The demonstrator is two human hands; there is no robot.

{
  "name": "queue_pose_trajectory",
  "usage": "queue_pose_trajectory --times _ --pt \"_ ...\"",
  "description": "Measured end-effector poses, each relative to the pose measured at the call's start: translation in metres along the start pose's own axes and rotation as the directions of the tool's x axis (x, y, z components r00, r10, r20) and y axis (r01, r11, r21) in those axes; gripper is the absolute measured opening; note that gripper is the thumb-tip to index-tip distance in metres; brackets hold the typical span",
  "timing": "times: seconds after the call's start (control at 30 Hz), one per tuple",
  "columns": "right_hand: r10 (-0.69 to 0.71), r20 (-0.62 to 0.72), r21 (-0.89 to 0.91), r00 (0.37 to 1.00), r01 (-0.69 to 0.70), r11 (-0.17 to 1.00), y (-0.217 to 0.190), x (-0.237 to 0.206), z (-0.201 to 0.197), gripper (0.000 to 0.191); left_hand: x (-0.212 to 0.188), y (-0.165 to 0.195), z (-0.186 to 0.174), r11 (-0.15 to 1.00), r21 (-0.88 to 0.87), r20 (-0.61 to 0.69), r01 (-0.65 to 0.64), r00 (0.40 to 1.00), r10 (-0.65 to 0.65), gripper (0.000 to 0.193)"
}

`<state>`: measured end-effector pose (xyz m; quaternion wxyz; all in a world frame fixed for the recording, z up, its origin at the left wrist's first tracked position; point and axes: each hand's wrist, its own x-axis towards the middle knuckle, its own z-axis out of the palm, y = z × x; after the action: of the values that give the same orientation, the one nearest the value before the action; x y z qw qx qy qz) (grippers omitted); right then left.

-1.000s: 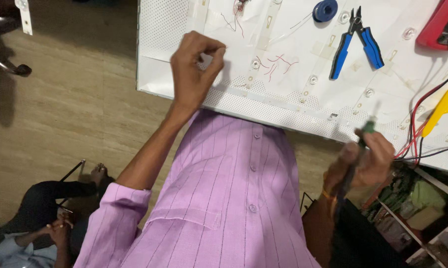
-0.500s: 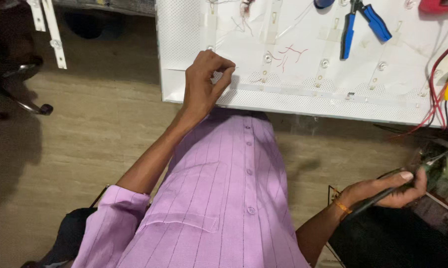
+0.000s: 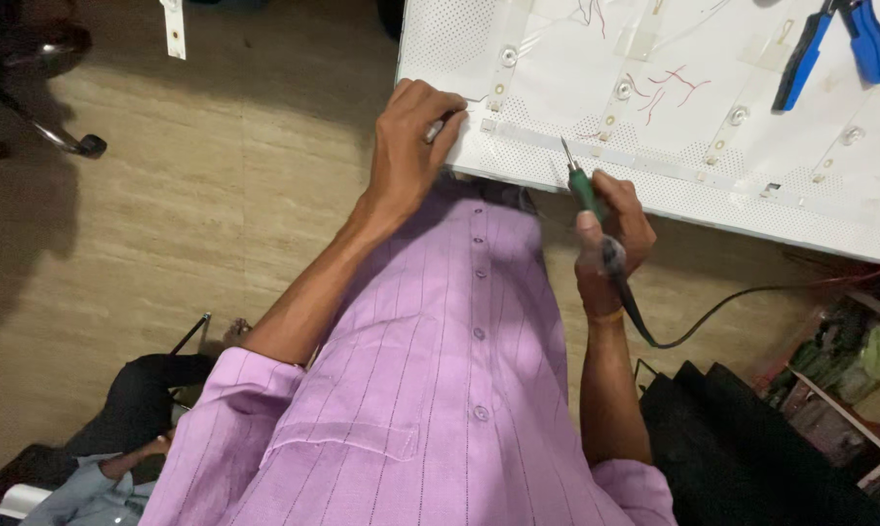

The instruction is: The person solders wires onto the back of a white LED light panel at a workbench. They strip and position wire ends, then use a soldering iron to solder connection points across the panel, working on one joint at a time while holding wires in place with the other hand.

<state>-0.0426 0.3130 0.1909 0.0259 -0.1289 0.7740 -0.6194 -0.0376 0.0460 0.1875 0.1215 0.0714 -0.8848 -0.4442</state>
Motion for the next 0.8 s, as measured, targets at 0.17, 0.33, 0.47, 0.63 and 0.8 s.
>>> queue_pose_trajectory --times 0.17,0.33,0.47,0.63,0.8 --pt "0.022 0.187 0.147 0.982 -0.050 0.988 0.020 0.052 0.001 0.022 0.005 0.006 0.013 0.997 0.080 -0.026 0.019 1.000 -0.017 0.015" --pt "-0.065 0.377 0.117 0.924 0.022 0.993 0.041 0.099 -0.006 0.018 0.008 0.010 0.027 0.995 0.101 -0.090 0.003 0.996 0.007 0.015" --pt "-0.029 0.486 0.044 0.874 0.008 0.999 0.051 0.120 -0.011 0.023 0.007 0.007 0.038 0.991 0.135 -0.122 0.015 0.993 0.001 0.016" --pt "-0.072 0.575 0.074 0.815 0.035 0.997 0.058 0.142 -0.009 0.025 0.000 0.007 0.040 0.980 0.188 -0.129 0.065 0.991 -0.041 0.016" --pt "-0.098 0.647 0.051 0.757 0.085 0.995 0.056 0.156 -0.002 0.025 0.002 0.005 0.042 0.975 0.203 -0.126 0.092 0.990 -0.067 0.017"
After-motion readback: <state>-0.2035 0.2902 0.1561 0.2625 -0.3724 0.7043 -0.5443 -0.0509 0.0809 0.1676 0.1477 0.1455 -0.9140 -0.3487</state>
